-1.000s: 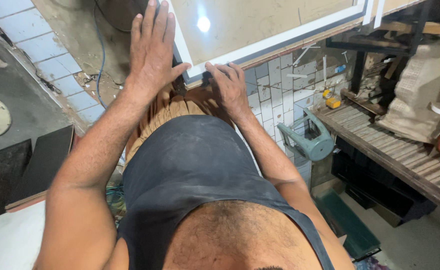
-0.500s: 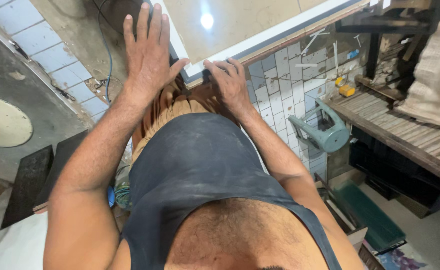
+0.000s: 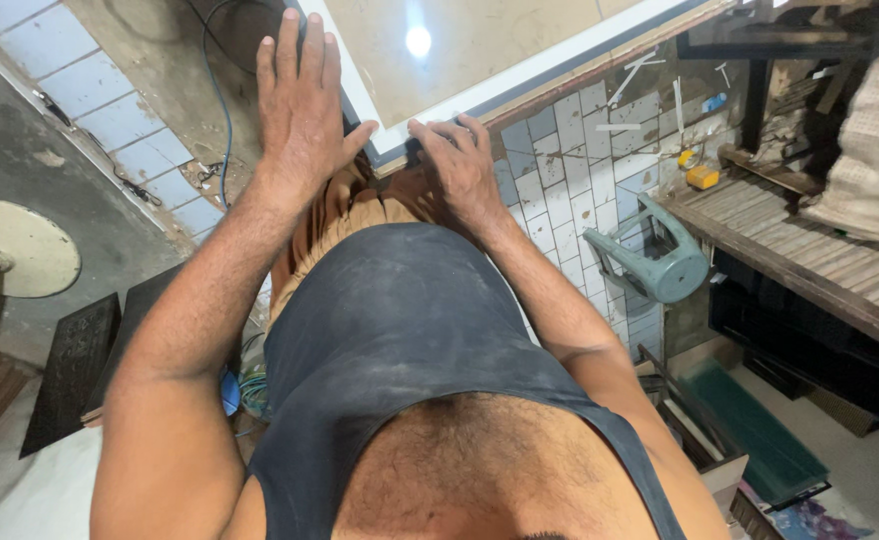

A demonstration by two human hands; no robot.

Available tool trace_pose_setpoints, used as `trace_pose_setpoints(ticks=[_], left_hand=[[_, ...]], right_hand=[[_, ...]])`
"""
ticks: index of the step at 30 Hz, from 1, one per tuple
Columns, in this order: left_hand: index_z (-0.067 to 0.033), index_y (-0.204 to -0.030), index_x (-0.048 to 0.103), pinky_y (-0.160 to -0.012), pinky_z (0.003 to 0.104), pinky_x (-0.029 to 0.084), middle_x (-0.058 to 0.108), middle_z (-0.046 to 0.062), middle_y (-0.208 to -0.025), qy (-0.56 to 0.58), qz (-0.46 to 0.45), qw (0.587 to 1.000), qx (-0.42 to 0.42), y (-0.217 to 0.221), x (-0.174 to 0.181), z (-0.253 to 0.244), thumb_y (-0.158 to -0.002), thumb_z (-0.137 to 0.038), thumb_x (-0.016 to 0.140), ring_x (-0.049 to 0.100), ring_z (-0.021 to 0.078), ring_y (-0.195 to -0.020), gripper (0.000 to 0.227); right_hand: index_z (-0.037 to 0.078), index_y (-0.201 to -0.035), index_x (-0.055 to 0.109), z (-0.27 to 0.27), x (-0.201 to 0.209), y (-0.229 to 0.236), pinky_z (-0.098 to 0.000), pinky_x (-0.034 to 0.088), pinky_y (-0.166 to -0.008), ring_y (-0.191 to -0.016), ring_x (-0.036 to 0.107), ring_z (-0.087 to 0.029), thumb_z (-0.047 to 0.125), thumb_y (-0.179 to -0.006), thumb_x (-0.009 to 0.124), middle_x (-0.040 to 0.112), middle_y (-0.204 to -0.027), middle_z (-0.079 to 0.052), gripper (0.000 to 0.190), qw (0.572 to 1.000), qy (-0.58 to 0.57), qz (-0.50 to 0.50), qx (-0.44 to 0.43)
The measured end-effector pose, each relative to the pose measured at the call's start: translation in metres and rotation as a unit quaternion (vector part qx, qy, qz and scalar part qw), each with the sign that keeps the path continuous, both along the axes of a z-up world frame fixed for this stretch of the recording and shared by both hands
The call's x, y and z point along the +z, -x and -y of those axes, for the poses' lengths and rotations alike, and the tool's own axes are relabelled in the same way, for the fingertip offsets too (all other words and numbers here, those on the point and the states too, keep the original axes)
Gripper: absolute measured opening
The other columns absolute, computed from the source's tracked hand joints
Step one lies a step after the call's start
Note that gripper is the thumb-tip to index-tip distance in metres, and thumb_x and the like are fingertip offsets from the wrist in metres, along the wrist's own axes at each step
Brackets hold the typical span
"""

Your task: The person applies white tape along the edges of a rectangular frame on a workbench. They use a tape dispenser to cut and smooth the tape, then use scissors to trim excess pieces. The person repeats this process on multiple sides of the frame.

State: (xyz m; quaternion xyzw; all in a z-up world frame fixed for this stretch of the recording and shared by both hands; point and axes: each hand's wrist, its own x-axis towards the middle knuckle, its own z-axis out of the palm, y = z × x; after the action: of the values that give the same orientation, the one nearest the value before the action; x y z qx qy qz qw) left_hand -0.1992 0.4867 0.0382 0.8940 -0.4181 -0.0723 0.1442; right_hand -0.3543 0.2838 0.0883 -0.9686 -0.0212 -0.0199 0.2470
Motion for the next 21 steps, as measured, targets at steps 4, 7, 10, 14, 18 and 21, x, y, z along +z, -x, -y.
trace_pose_setpoints(ticks=[4,7,10,14,18,21], left_hand=[[0.0147,-0.147,0.05,-0.119,0.069,0.021,0.034,0.034,-0.157,-0.025,0.008,1.0,0.001,0.0,0.0,0.002,-0.087,-0.063,0.085,0.02,0.046,-0.152,0.104],[0.0138,-0.145,0.051,-0.121,0.068,0.021,0.034,0.032,-0.159,-0.029,0.011,1.0,0.005,0.001,0.001,0.001,-0.088,-0.063,0.084,0.019,0.0447,-0.154,0.101],[0.0112,-0.146,0.052,-0.121,0.067,0.021,0.035,0.03,-0.161,-0.04,0.012,0.999,0.015,0.004,0.0,0.002,-0.089,-0.062,0.082,0.019,0.0432,-0.154,0.098],[0.0095,-0.147,0.052,-0.118,0.069,0.02,0.035,0.028,-0.161,-0.049,0.037,0.998,0.023,0.006,-0.001,0.004,-0.093,-0.063,0.079,0.017,0.0417,-0.154,0.094],[0.0088,-0.149,0.051,-0.119,0.069,0.02,0.035,0.026,-0.162,-0.048,0.034,0.998,0.03,0.007,0.001,0.005,-0.091,-0.062,0.079,0.016,0.0404,-0.155,0.096],[0.0076,-0.149,0.051,-0.118,0.068,0.021,0.034,0.025,-0.163,-0.052,0.035,0.998,0.032,0.007,0.002,0.005,-0.092,-0.061,0.08,0.015,0.0391,-0.156,0.093]], right_hand=[[0.008,-0.144,0.053,-0.001,0.004,0.0,-0.0539,0.038,-0.116,-0.119,0.064,-0.021,0.006,-0.1,0.072,0.072,-0.116,-0.004,0.048,1.0,-0.011,0.002,-0.003],[0.008,-0.143,0.054,-0.002,0.007,-0.003,-0.0539,0.038,-0.116,-0.118,0.064,-0.02,0.006,-0.1,0.072,0.072,-0.115,-0.003,0.048,1.0,-0.013,0.006,-0.003],[0.009,-0.143,0.054,-0.004,0.009,-0.005,-0.0535,0.038,-0.115,-0.115,0.064,-0.019,0.008,-0.1,0.073,0.073,-0.114,-0.003,0.046,1.0,-0.005,0.008,-0.004],[0.011,-0.134,0.062,-0.004,0.008,-0.011,-0.0521,0.037,-0.112,-0.107,0.064,-0.017,0.02,-0.1,0.075,0.072,-0.11,-0.004,0.037,1.0,-0.024,0.01,-0.011],[0.011,-0.116,0.07,-0.009,0.005,-0.009,-0.0357,0.052,-0.09,-0.099,0.068,-0.019,0.018,-0.102,0.072,0.072,-0.112,-0.01,0.016,0.986,-0.14,0.003,-0.094],[0.007,-0.113,0.075,-0.015,-0.006,-0.013,-0.0265,0.059,-0.069,-0.08,0.072,-0.011,0.018,-0.105,0.069,0.075,-0.095,-0.004,0.014,0.935,-0.304,-0.092,-0.16]])
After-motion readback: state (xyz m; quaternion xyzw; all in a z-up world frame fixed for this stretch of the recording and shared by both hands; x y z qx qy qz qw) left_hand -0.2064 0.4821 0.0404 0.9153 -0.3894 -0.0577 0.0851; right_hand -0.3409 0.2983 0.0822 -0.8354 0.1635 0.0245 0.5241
